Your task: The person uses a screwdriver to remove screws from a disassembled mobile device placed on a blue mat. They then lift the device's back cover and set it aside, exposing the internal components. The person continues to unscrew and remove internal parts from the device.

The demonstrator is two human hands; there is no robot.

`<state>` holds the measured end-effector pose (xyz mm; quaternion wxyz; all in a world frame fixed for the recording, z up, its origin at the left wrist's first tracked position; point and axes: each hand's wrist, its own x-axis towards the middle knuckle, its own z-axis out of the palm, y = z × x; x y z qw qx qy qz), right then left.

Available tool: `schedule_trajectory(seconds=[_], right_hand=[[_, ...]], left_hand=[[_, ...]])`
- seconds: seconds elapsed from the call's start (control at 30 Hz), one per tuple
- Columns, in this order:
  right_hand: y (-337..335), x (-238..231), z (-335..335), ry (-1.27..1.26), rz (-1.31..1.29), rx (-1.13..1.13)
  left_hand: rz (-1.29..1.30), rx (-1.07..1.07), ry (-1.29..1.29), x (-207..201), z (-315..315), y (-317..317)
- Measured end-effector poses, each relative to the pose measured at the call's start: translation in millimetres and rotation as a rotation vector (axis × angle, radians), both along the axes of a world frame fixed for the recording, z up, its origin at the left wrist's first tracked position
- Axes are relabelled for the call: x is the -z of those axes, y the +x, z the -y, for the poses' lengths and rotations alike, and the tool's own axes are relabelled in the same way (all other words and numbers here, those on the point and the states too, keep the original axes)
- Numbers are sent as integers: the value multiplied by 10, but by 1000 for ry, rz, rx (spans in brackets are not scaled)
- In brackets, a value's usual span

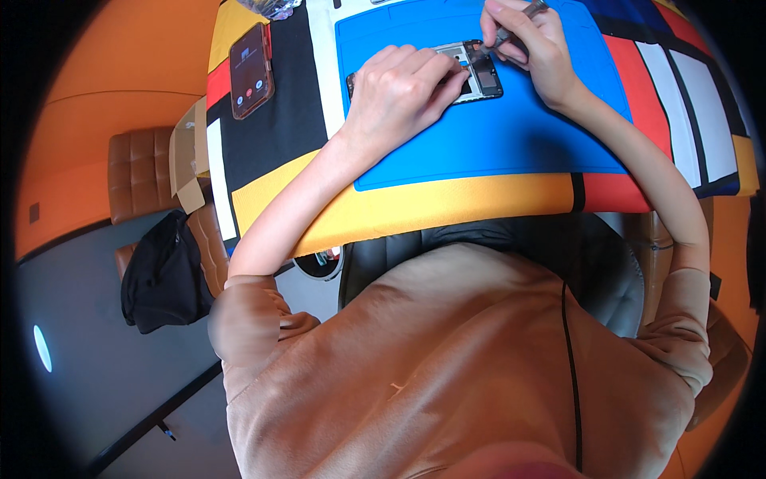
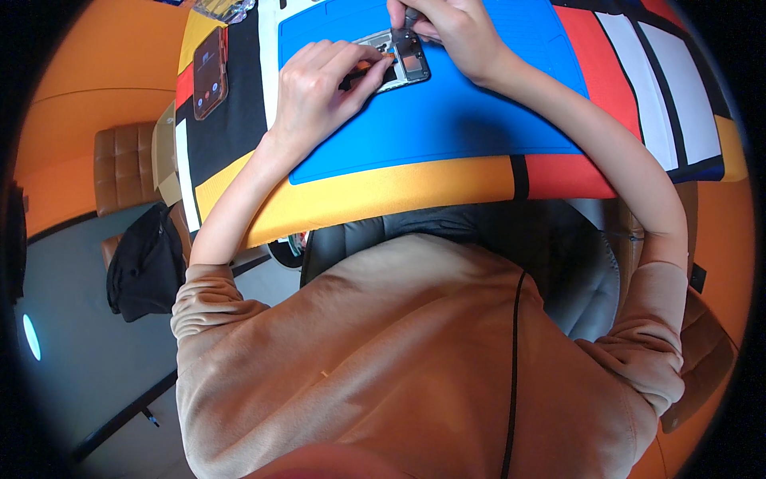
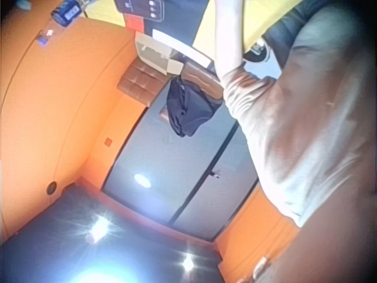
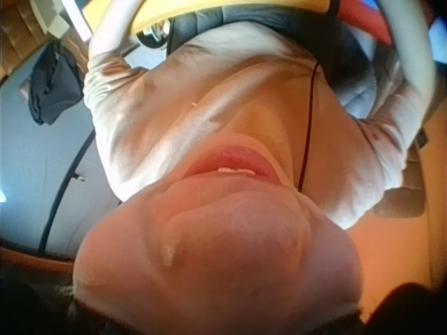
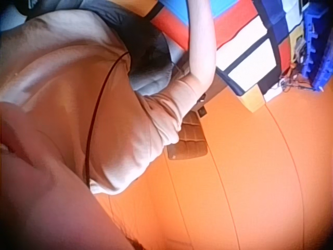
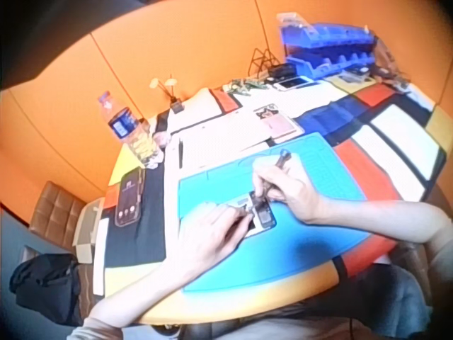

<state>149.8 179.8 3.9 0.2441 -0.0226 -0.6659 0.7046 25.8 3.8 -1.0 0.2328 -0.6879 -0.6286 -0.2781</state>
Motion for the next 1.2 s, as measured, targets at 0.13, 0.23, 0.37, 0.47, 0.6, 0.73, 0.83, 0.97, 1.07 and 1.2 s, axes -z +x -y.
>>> schedule_trajectory(seconds=[0.13, 0.23, 0.37, 0.47, 0.6, 0.73, 0.83, 0.97, 1.07, 1.2], right_hand=[[-37, 42, -82, -12, -80, 72], [-68, 62, -150, -23, -97, 148], [-92, 73, -174, 230, -84, 329], [-100, 84, -148, 218, -122, 306], [-102, 95, -147, 227, -94, 303], [-98, 86, -186, 252, -78, 318], [-81, 77, -164, 95, -7, 264], [-56, 50, -53, -116, 99, 180], [-45, 19, 13, 41, 62, 192], [-42, -12, 38, 67, 35, 140]], left_hand=[[68, 1, 12, 0, 8, -5], [62, -3, 16, 6, 4, -5], [40, -14, -21, -1, 8, 0], [37, -3, -42, -17, 24, 19], [64, 107, -44, -29, -13, 32], [82, 108, -73, -43, -5, 33], [207, 100, -69, -40, -3, 29], [329, 134, -53, -28, -32, 2], [326, 144, -58, -18, -23, -7], [267, 154, -45, -3, -24, -18]])
